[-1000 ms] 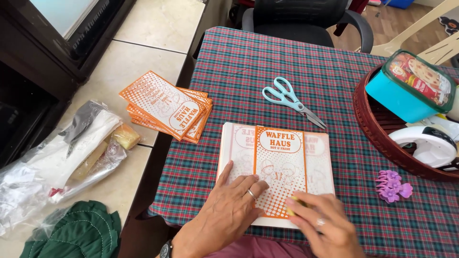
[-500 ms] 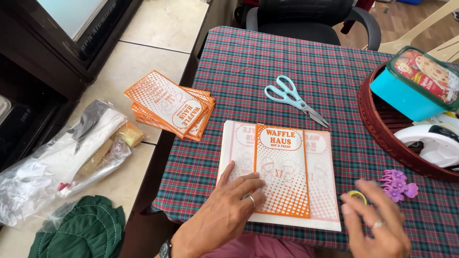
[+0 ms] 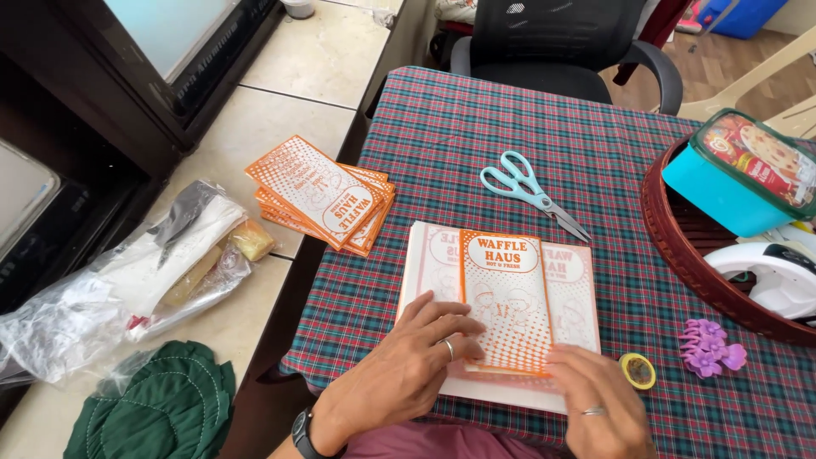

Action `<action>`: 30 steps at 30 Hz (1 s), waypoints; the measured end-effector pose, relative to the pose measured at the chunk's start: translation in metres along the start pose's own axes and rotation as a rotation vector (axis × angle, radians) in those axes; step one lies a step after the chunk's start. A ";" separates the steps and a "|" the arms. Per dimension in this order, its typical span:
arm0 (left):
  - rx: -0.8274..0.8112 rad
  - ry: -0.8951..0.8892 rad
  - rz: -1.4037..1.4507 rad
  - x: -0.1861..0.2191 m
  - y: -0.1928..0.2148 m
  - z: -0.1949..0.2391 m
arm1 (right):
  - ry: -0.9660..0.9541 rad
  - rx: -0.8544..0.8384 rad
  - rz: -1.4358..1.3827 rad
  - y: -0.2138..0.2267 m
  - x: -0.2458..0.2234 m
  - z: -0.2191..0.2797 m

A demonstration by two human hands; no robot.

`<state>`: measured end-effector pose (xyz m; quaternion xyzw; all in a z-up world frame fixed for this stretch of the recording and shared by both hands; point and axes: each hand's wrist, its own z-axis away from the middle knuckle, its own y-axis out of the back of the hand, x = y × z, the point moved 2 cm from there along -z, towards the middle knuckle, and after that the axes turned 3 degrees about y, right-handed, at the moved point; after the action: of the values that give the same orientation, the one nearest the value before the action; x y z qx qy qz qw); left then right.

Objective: Folding the bottom of paper bags and sealing them with adhesive tape on a table

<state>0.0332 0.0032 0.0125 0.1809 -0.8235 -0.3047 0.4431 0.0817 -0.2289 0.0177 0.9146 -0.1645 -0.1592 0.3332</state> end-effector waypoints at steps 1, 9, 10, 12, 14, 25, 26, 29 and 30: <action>0.005 0.001 -0.005 0.004 0.003 -0.003 | 0.006 0.002 -0.003 0.001 -0.001 -0.001; 0.350 -0.153 -0.075 0.024 0.008 -0.018 | -0.560 0.388 -0.150 0.025 -0.003 0.006; 0.354 -0.152 -0.079 0.025 0.011 -0.018 | -0.555 0.388 -0.153 0.034 -0.001 0.007; 0.400 -0.157 -0.005 0.029 0.017 -0.018 | -0.652 0.231 0.070 0.051 0.005 0.009; 0.509 -0.108 -0.091 0.000 0.028 -0.012 | -0.672 0.204 0.025 0.059 0.017 0.008; 1.034 0.975 -0.255 -0.209 0.081 0.006 | -1.005 -0.154 -0.087 0.043 0.067 0.054; 0.916 1.062 -0.426 -0.219 0.073 0.012 | -0.957 -0.166 -0.105 0.042 0.073 0.061; 0.746 1.148 -0.629 -0.236 0.055 0.025 | -0.896 -0.100 -0.025 0.042 0.025 0.026; 0.715 1.149 -0.666 -0.239 0.051 0.028 | -0.869 -0.016 0.071 0.043 -0.001 0.003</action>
<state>0.1375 0.1863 -0.1140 0.6834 -0.4134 0.0054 0.6017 0.0708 -0.2615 0.0441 0.7539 -0.3194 -0.5191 0.2453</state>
